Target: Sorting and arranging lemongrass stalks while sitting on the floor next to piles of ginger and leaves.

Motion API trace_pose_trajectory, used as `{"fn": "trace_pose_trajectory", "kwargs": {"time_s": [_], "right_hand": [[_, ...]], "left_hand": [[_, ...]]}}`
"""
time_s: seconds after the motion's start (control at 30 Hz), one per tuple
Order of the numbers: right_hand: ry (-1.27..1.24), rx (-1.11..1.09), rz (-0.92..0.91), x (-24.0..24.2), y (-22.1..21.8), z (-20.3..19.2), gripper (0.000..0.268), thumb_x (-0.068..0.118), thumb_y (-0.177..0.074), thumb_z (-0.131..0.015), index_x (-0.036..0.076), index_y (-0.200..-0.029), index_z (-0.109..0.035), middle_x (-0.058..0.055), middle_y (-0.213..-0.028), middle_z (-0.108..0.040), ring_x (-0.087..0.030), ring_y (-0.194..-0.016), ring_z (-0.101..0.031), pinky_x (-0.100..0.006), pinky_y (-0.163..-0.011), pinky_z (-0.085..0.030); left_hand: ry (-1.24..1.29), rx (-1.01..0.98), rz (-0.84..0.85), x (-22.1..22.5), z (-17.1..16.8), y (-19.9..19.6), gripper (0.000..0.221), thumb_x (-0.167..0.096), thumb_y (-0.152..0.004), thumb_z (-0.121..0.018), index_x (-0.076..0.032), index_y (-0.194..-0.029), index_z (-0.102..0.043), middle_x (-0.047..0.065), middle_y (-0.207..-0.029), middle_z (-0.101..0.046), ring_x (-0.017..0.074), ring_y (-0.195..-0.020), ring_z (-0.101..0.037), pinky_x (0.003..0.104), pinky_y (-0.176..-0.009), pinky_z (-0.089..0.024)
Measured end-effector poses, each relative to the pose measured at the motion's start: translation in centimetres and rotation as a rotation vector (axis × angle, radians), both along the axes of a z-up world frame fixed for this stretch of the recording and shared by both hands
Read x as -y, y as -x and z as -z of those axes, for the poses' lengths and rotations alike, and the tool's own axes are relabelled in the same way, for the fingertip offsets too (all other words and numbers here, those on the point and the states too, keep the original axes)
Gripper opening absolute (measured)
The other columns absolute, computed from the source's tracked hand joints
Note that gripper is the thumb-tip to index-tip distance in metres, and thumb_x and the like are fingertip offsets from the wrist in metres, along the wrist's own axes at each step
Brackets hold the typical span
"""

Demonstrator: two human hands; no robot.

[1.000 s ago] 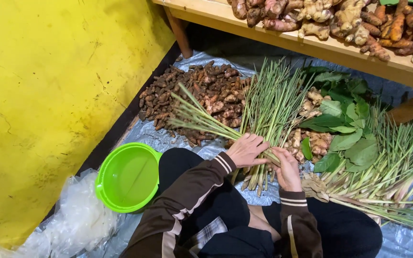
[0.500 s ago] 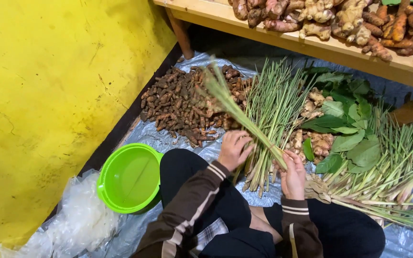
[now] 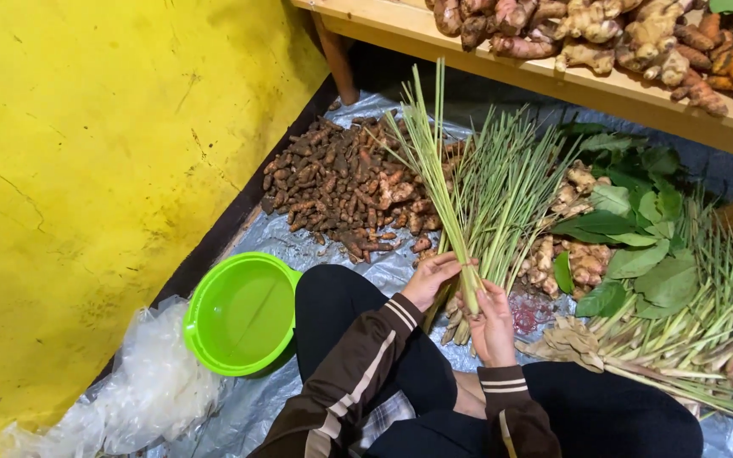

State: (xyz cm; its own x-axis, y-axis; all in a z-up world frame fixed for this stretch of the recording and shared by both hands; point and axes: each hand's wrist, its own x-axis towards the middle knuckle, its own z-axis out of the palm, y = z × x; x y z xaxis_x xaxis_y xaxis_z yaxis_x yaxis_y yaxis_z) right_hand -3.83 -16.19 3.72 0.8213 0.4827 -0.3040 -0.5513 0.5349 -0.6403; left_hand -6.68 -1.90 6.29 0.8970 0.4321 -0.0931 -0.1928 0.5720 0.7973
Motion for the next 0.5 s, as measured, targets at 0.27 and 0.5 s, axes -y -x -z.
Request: {"fn": "trace_pose_trajectory", "kwargs": {"time_s": [0.27,0.5], "right_hand": [[0.465,0.384,-0.057,-0.8,0.3,-0.1,0.034,0.012,-0.097,-0.070,0.001,-0.128,-0.060,-0.024,-0.118,-0.068,-0.031,-0.104,-0.069,-0.043,-0.091,-0.056],[0.530,0.448,-0.087,-2.0,1.6,-1.9,0.034,0.023,-0.110,-0.052,0.001,-0.133,-0.063,-0.020,-0.109,-0.072,-0.022,-0.096,-0.069,-0.042,-0.087,-0.060]], "left_hand": [[-0.034,-0.008,-0.063,-0.9,3.9,-0.1,0.041,-0.001,-0.085,-0.081,-0.001,-0.124,-0.069,0.009,-0.108,-0.076,0.0141,-0.097,-0.073,0.028,-0.090,-0.060],[-0.018,-0.004,-0.081,-1.8,9.8,-1.3,0.049,0.006,-0.077,-0.086,-0.001,-0.122,-0.067,0.008,-0.102,-0.075,0.0159,-0.092,-0.075,0.030,-0.087,-0.063]]}}
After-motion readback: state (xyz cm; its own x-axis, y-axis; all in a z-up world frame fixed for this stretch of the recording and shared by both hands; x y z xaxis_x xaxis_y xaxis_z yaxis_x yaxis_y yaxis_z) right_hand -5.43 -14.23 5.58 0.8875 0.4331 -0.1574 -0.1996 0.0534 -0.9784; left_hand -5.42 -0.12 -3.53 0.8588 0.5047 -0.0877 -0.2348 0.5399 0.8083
